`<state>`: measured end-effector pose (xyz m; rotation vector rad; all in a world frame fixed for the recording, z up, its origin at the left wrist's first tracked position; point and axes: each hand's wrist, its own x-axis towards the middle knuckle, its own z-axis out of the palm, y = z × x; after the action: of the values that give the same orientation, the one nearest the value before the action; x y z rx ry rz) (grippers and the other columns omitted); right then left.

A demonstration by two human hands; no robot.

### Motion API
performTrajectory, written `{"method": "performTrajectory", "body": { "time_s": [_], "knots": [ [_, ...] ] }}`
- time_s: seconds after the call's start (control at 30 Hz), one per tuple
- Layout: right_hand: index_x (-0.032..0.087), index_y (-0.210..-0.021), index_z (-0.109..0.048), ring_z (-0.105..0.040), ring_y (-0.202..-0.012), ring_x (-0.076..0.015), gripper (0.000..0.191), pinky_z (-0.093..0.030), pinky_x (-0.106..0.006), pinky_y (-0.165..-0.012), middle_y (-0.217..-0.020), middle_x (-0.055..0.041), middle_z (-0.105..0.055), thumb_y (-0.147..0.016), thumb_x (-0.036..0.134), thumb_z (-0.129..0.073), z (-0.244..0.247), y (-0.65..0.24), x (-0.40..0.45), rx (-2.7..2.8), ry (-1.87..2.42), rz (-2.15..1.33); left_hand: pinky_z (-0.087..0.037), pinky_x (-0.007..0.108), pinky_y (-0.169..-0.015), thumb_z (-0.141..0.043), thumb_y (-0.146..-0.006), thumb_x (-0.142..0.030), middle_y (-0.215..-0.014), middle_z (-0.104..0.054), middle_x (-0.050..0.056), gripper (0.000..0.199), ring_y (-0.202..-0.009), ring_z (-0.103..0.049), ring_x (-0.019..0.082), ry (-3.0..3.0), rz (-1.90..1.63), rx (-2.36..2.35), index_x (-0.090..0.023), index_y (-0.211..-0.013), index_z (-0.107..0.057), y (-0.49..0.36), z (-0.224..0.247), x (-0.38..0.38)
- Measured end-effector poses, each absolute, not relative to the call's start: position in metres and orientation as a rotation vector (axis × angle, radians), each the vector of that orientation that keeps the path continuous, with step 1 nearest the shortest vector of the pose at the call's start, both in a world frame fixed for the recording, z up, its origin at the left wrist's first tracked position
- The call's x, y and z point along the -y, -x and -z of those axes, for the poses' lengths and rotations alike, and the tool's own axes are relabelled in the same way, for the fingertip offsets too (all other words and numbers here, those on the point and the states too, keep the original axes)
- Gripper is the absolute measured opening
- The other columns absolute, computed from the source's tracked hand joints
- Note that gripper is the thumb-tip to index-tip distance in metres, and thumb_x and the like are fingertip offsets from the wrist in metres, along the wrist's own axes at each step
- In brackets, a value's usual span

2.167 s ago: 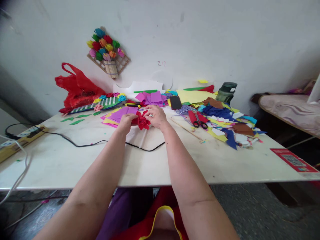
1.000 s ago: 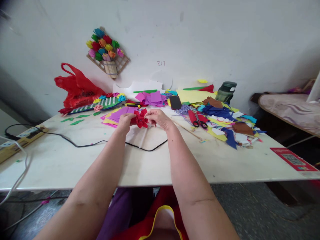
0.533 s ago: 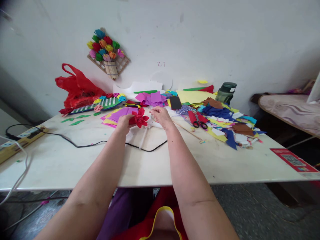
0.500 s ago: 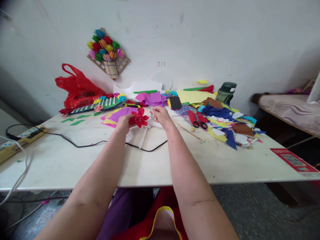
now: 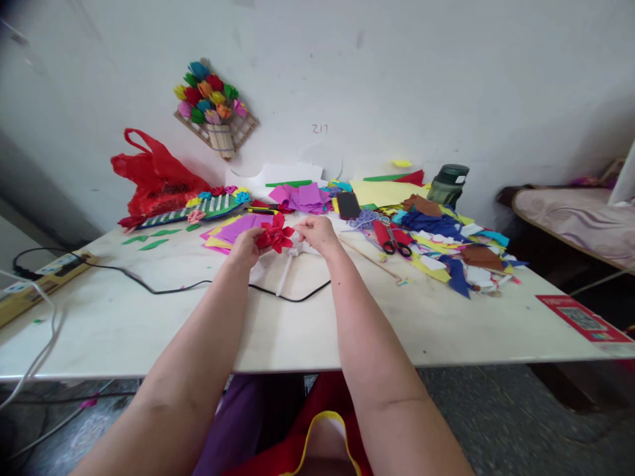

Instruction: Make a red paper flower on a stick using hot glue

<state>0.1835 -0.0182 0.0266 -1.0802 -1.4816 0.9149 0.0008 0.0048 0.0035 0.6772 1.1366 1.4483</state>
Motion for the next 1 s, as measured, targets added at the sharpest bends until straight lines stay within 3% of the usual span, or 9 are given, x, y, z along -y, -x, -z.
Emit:
{"method": "performTrajectory", "body": {
  "time_s": [0.2, 0.3, 0.4, 0.47, 0.53, 0.63, 0.73, 0.83, 1.0],
  "knots": [
    [0.019, -0.062, -0.061, -0.048, -0.048, -0.0104, 0.027, -0.039, -0.023, -0.053, -0.048, 0.003, -0.054, -0.084, 0.033, -0.055, -0.024, -0.188, 0.01, 1.456, 1.186, -0.69, -0.057, 0.027, -0.053, -0.057, -0.069, -0.011, -0.058, -0.063, 0.003, 0.004, -0.055, -0.062, 0.016, -0.652, -1.47, -1.116, -0.014, -0.069, -0.061, -0.001, -0.007, -0.001],
    [0.019, -0.059, -0.058, -0.054, -0.06, -0.0124, 0.033, -0.042, -0.024, -0.058, -0.064, -0.0014, -0.062, -0.085, 0.038, -0.051, -0.023, -0.191, 0.007, 1.448, 1.195, -0.543, -0.057, 0.028, -0.053, -0.056, -0.071, -0.011, -0.057, -0.063, 0.003, 0.006, -0.054, -0.062, 0.016, -0.647, -1.501, -1.098, -0.014, -0.067, -0.06, 0.0, -0.007, -0.001],
    [0.019, -0.054, -0.056, -0.055, -0.066, -0.013, 0.028, -0.042, -0.025, -0.056, -0.083, -0.005, -0.067, -0.077, 0.035, -0.055, -0.023, -0.192, 0.007, 1.443, 1.148, -0.508, -0.057, 0.028, -0.054, -0.056, -0.072, -0.009, -0.058, -0.064, 0.004, 0.008, -0.053, -0.062, 0.016, -0.635, -1.509, -1.09, -0.013, -0.067, -0.06, 0.0, -0.008, -0.001],
    [0.019, -0.051, -0.053, -0.051, -0.06, -0.013, 0.022, -0.039, -0.025, -0.052, -0.072, -0.0031, -0.063, -0.07, 0.031, -0.055, -0.024, -0.192, 0.009, 1.402, 1.155, -0.556, -0.057, 0.028, -0.054, -0.055, -0.072, -0.008, -0.058, -0.063, 0.004, 0.009, -0.053, -0.062, 0.016, -0.633, -1.506, -1.082, -0.012, -0.066, -0.06, 0.0, -0.008, 0.0],
    [0.021, -0.048, -0.045, -0.042, -0.052, -0.0117, 0.021, -0.034, -0.025, -0.05, -0.052, 0.0024, -0.047, -0.066, 0.027, -0.055, -0.025, -0.192, 0.01, 1.327, 1.192, -0.569, -0.057, 0.028, -0.053, -0.055, -0.072, -0.008, -0.057, -0.063, 0.004, 0.01, -0.052, -0.062, 0.016, -0.635, -1.498, -1.078, -0.013, -0.065, -0.06, -0.001, -0.008, 0.0],
    [0.023, -0.049, -0.034, -0.033, -0.05, -0.0096, 0.023, -0.031, -0.025, -0.051, -0.047, 0.0068, -0.032, -0.061, 0.02, -0.054, -0.027, -0.192, 0.011, 1.282, 1.185, -0.518, -0.057, 0.029, -0.053, -0.055, -0.072, -0.008, -0.057, -0.063, 0.004, 0.01, -0.052, -0.061, 0.016, -0.642, -1.493, -1.08, -0.013, -0.064, -0.059, -0.001, -0.008, 0.0],
    [0.022, -0.063, -0.048, -0.034, -0.049, -0.0095, 0.01, -0.031, -0.024, -0.051, -0.048, 0.009, -0.035, -0.059, 0.014, -0.053, -0.031, -0.191, 0.016, 1.385, 1.17, -0.601, -0.057, 0.03, -0.054, -0.056, -0.07, -0.008, -0.058, -0.063, 0.005, 0.008, -0.054, -0.062, 0.017, -0.643, -1.483, -1.088, -0.013, -0.065, -0.06, 0.0, -0.008, 0.0],
    [0.018, -0.085, -0.063, -0.038, -0.048, -0.0102, 0.025, -0.036, -0.023, -0.055, -0.046, 0.0108, -0.037, -0.063, 0.012, -0.055, -0.032, -0.186, 0.021, 1.578, 1.139, -0.689, -0.057, 0.031, -0.056, -0.056, -0.068, -0.009, -0.059, -0.065, 0.005, 0.007, -0.056, -0.064, 0.018, -0.645, -1.475, -1.088, -0.014, -0.067, -0.061, -0.001, -0.007, -0.001],
    [0.013, -0.081, -0.075, -0.053, -0.053, -0.0133, 0.017, -0.044, -0.026, -0.061, -0.051, 0.0031, -0.056, -0.073, 0.017, -0.061, -0.026, -0.177, 0.019, 1.719, 1.199, -0.678, -0.057, 0.028, -0.056, -0.056, -0.07, -0.01, -0.06, -0.066, 0.004, 0.007, -0.056, -0.063, 0.016, -0.649, -1.467, -1.104, -0.013, -0.068, -0.061, -0.001, -0.008, 0.0]
  ]
}}
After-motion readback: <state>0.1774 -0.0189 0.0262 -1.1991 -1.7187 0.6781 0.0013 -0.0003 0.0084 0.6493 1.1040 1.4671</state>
